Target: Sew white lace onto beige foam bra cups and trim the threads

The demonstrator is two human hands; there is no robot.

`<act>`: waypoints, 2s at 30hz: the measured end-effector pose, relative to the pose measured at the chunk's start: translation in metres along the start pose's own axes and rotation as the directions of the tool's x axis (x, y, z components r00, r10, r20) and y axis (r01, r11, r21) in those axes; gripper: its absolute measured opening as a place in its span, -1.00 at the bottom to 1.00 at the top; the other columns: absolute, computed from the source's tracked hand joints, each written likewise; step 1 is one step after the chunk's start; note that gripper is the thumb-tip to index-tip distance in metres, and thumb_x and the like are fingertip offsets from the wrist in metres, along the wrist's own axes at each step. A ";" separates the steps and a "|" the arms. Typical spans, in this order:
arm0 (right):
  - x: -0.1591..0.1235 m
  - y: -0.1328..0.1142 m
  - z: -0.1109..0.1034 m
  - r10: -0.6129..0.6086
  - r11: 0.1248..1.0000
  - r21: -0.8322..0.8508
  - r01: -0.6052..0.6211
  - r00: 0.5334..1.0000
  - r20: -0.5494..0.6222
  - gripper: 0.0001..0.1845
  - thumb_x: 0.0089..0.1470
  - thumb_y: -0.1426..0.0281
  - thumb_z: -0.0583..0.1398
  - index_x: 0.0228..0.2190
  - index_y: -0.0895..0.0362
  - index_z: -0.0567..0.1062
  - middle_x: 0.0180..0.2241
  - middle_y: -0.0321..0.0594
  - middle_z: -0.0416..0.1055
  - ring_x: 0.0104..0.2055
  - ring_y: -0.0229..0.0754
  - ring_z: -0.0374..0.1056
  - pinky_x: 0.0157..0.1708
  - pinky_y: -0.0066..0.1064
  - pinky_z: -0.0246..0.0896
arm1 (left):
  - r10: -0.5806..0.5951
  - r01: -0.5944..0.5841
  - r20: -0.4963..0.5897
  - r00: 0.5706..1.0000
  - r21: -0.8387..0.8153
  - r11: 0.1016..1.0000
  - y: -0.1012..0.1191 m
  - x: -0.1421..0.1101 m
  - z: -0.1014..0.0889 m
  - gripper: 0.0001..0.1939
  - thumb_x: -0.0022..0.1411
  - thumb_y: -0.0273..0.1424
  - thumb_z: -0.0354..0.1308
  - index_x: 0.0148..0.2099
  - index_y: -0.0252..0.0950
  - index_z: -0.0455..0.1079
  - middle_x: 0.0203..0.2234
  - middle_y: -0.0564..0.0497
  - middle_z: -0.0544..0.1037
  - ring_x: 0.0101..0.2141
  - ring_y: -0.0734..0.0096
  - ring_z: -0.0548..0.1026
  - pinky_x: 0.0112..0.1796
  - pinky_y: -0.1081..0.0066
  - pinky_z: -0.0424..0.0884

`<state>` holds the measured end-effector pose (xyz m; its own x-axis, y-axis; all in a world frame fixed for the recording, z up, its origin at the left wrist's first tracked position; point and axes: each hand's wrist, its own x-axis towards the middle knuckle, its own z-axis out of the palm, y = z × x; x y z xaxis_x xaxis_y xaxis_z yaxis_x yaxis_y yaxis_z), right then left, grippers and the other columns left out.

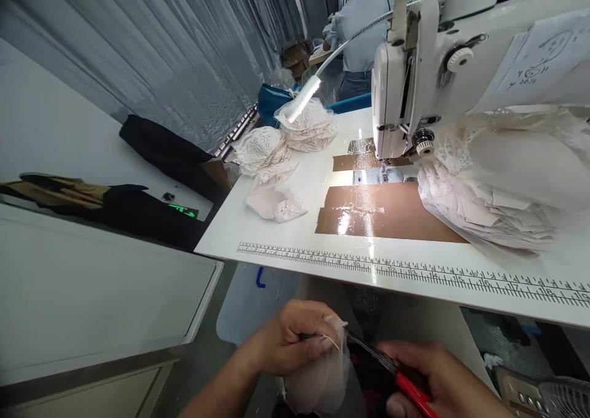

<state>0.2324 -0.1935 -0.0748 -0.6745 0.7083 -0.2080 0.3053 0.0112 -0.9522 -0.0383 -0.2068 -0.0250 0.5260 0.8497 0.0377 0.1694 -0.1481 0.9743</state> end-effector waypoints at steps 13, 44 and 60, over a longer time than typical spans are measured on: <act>-0.010 0.025 0.001 0.038 0.995 0.093 -0.045 0.997 0.074 -0.65 0.02 0.21 0.30 -0.11 -0.04 0.58 -0.28 -0.22 0.59 -0.21 0.09 0.52 -0.31 -0.38 0.46 | -0.043 0.021 -0.101 0.994 -0.209 0.978 -0.022 -0.006 0.004 -0.68 0.32 -0.25 0.12 -0.16 -0.40 0.58 -0.24 -0.23 0.60 -0.20 0.23 0.56 -0.16 0.32 0.46; 0.023 -0.025 0.007 0.044 0.982 -0.186 -0.023 0.993 0.109 -0.96 0.09 0.36 0.23 -0.39 0.05 0.49 -0.38 -0.31 0.53 -0.38 -0.17 0.43 -0.37 -0.53 0.28 | -0.061 0.032 -0.125 0.990 -0.218 0.975 -0.030 -0.004 0.015 -0.75 0.27 -0.34 0.16 -0.16 -0.40 0.60 -0.33 -0.20 0.63 -0.32 0.29 0.60 -0.29 0.45 0.47; 0.016 0.008 0.021 0.051 0.988 0.139 -0.066 0.992 0.112 -0.68 0.14 0.10 0.17 -0.30 0.09 0.50 -0.36 -0.25 0.48 -0.32 -0.10 0.37 -0.34 -0.47 0.24 | -0.085 0.041 -0.163 0.983 -0.255 0.966 -0.034 -0.010 0.031 -0.76 0.28 -0.30 0.16 -0.15 -0.36 0.54 -0.34 -0.13 0.60 -0.31 0.35 0.56 -0.28 0.48 0.40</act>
<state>0.2097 -0.1971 -0.0903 -0.7292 0.6243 -0.2800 0.2530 -0.1343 -0.9581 -0.0235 -0.2255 -0.0653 0.3667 0.9303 -0.0098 -0.0272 0.0212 0.9994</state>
